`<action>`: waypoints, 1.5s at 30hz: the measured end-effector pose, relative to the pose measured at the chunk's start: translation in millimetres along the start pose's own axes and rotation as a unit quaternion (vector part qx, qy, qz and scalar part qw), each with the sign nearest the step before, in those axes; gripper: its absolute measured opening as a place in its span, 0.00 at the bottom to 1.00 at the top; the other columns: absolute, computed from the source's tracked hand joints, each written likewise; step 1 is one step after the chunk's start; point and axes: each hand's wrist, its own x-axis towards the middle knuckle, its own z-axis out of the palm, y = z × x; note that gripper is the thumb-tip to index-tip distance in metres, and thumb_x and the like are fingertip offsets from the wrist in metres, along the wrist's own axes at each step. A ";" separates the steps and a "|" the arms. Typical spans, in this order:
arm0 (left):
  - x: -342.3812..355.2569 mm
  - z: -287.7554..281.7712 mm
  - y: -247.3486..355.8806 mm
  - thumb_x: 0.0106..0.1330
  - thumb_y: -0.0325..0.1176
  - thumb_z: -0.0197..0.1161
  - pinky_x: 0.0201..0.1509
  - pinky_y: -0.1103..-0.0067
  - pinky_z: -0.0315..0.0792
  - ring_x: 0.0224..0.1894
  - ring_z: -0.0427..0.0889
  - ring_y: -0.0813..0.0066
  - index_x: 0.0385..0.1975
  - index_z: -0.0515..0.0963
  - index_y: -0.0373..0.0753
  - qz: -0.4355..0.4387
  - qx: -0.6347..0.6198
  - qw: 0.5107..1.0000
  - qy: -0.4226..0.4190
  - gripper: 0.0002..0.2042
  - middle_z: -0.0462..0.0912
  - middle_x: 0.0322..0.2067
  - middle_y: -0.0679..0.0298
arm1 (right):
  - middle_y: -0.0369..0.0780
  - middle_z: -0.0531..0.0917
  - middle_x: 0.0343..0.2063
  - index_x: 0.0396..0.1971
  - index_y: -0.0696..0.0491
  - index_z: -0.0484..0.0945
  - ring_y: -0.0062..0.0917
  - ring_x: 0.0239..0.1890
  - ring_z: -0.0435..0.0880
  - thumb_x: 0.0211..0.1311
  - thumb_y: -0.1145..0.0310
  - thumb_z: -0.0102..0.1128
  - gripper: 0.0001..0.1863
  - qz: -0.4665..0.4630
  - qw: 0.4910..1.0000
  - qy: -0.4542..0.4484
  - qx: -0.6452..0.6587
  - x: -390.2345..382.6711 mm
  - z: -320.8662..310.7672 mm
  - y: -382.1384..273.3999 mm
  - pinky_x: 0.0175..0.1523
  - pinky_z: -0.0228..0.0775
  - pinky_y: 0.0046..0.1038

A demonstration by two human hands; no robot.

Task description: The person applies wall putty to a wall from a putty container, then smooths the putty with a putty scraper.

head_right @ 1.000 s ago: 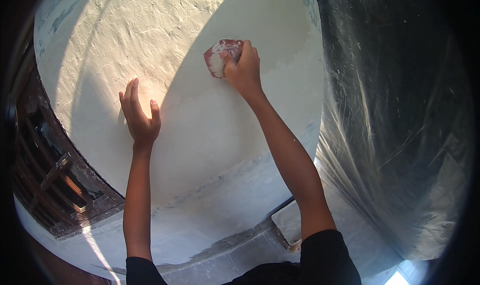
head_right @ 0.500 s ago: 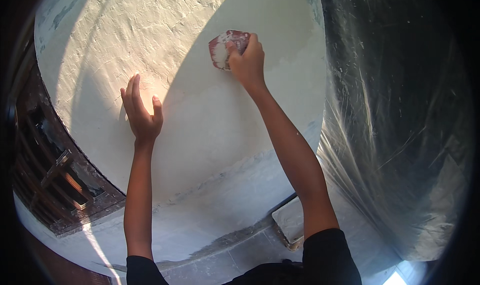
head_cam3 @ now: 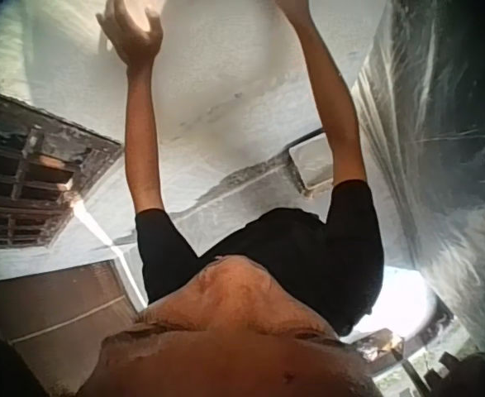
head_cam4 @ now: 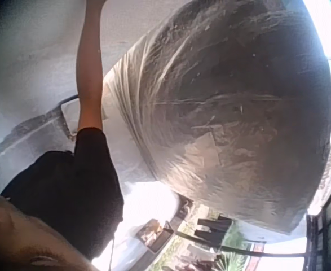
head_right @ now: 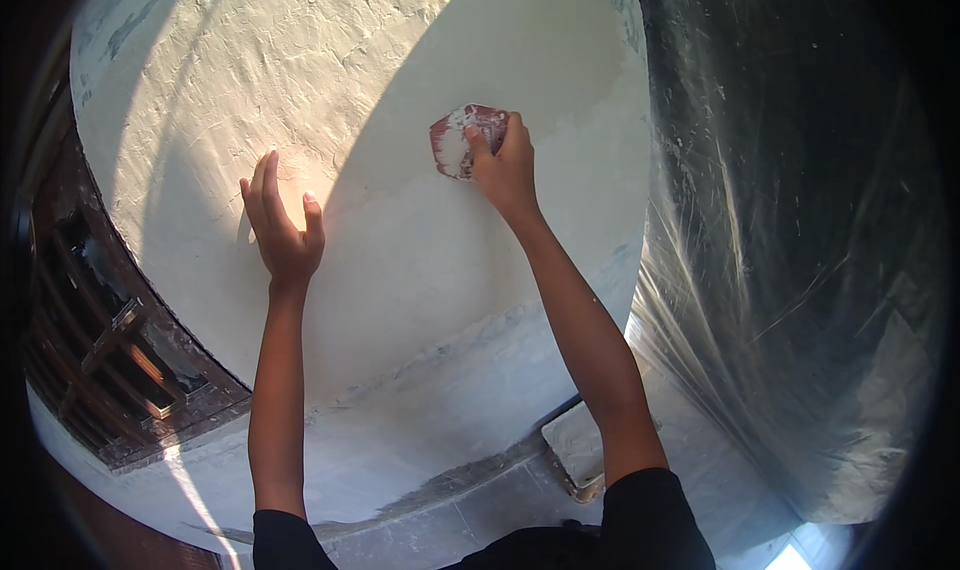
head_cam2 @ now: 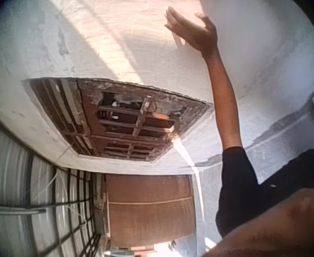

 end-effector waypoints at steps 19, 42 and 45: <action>-2.3 -0.3 -1.4 0.65 0.35 0.53 0.76 0.50 0.47 0.70 0.64 0.56 0.69 0.58 0.37 0.013 0.015 1.000 -0.012 0.31 0.67 0.65 0.53 | 0.46 0.82 0.38 0.42 0.59 0.70 0.33 0.40 0.82 0.66 0.64 0.63 0.16 -0.138 0.974 -0.041 -0.173 -19.3 21.0 11.2 0.46 0.73 0.36; 0.1 3.4 -2.4 0.65 0.35 0.53 0.75 0.53 0.53 0.68 0.68 0.57 0.67 0.62 0.36 0.037 0.049 0.998 -0.010 0.29 0.70 0.63 0.53 | 0.45 0.81 0.34 0.39 0.60 0.70 0.34 0.36 0.84 0.69 0.67 0.60 0.12 -0.018 0.999 0.036 -0.005 17.2 -0.4 -10.4 0.42 0.75 0.38; 1.5 4.9 2.7 0.67 0.35 0.53 0.75 0.52 0.52 0.69 0.66 0.56 0.68 0.61 0.36 0.049 0.047 0.998 -0.010 0.28 0.69 0.64 0.53 | 0.43 0.83 0.34 0.40 0.60 0.70 0.28 0.32 0.86 0.71 0.68 0.58 0.11 0.015 0.989 0.120 0.080 22.9 -13.2 -25.3 0.35 0.78 0.30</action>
